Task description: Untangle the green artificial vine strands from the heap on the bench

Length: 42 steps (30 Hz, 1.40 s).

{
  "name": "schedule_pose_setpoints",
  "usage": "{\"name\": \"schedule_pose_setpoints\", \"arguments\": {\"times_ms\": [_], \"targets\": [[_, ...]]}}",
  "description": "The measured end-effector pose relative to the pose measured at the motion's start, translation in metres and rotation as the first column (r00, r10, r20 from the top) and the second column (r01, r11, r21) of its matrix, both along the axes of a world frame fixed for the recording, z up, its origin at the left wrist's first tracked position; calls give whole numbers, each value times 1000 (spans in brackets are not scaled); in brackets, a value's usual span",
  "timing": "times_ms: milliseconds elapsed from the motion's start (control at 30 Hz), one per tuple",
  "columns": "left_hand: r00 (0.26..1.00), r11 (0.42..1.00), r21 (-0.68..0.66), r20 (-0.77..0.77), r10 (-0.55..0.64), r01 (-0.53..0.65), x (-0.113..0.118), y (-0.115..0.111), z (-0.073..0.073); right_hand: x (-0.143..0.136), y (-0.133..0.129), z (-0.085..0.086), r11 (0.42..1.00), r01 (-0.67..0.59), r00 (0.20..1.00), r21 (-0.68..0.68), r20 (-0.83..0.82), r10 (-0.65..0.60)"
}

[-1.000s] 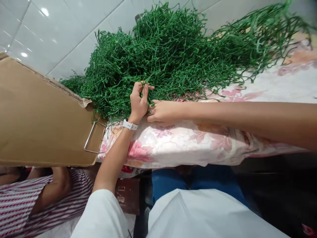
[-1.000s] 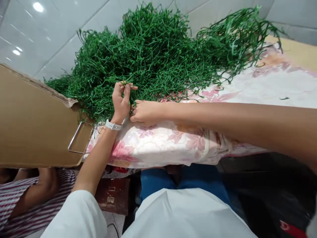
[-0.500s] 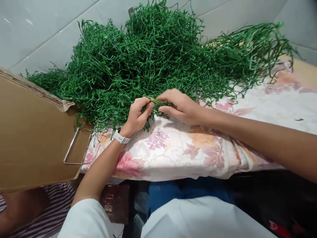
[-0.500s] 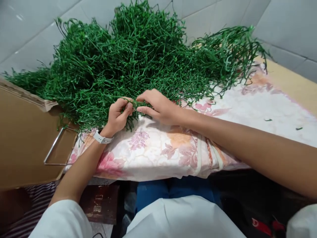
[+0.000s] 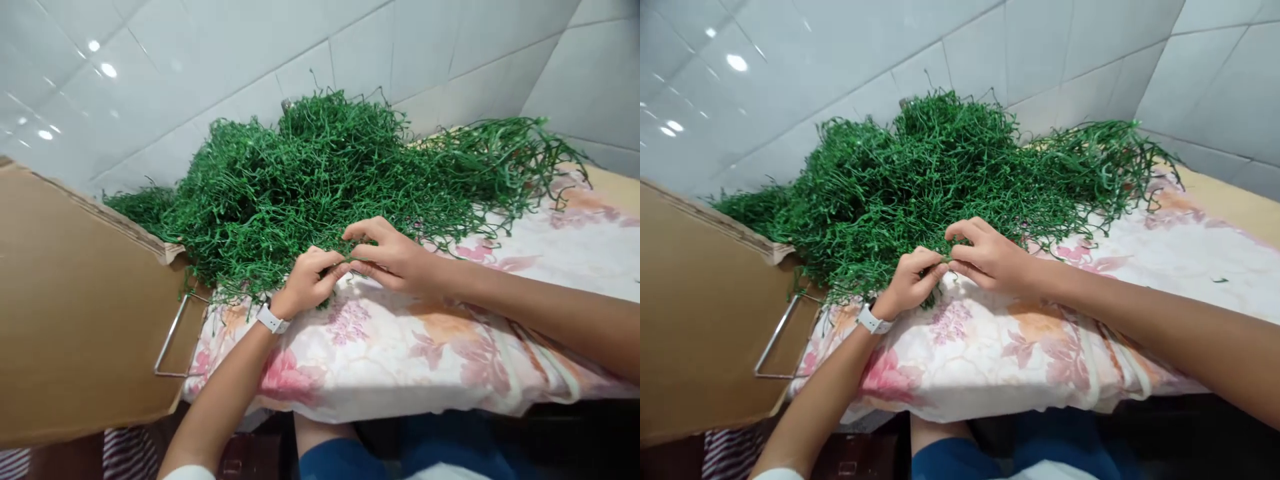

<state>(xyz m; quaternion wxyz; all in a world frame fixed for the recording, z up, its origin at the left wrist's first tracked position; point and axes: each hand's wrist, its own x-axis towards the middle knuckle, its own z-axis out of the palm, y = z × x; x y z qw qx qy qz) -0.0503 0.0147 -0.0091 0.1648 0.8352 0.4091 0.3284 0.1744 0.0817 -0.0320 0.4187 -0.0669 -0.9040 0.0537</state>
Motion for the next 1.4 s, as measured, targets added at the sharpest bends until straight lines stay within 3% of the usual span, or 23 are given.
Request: {"name": "schedule_pose_setpoints", "arguments": {"times_ms": [67,100,133,167,400,733,1200,1400], "targets": [[999,996,-87,-45,23,-27,-1,0,-2,-3,2,-5,984,-78,995,-163,51,87],[998,996,-78,-60,30,-35,-2,-1,-2,-5,1,-7,942,-92,988,-324,92,128],[996,997,-66,-72,44,-49,-2,-1,-2,-7,1,-8,883,-58,987,-465,105,120],[995,996,-50,-82,63,-67,-2,-2,-2,-10,0,-9,876,-13,987,-483,132,87],[977,981,9,-89,193,-193,1,-2,-3,-20,-16,-4,924,190,975,-333,175,-137],[960,964,-40,-105,259,-265,5,1,-12,-17,-10,-9,915,209,965,-345,226,-135],[988,988,-28,-41,149,-150,3,-4,-10,-13,-23,7,869,197,954,-454,291,-64],[996,1000,-25,-87,16,-18,2,-7,-8,-5,-23,8,912,131,930,-389,368,23]]}}
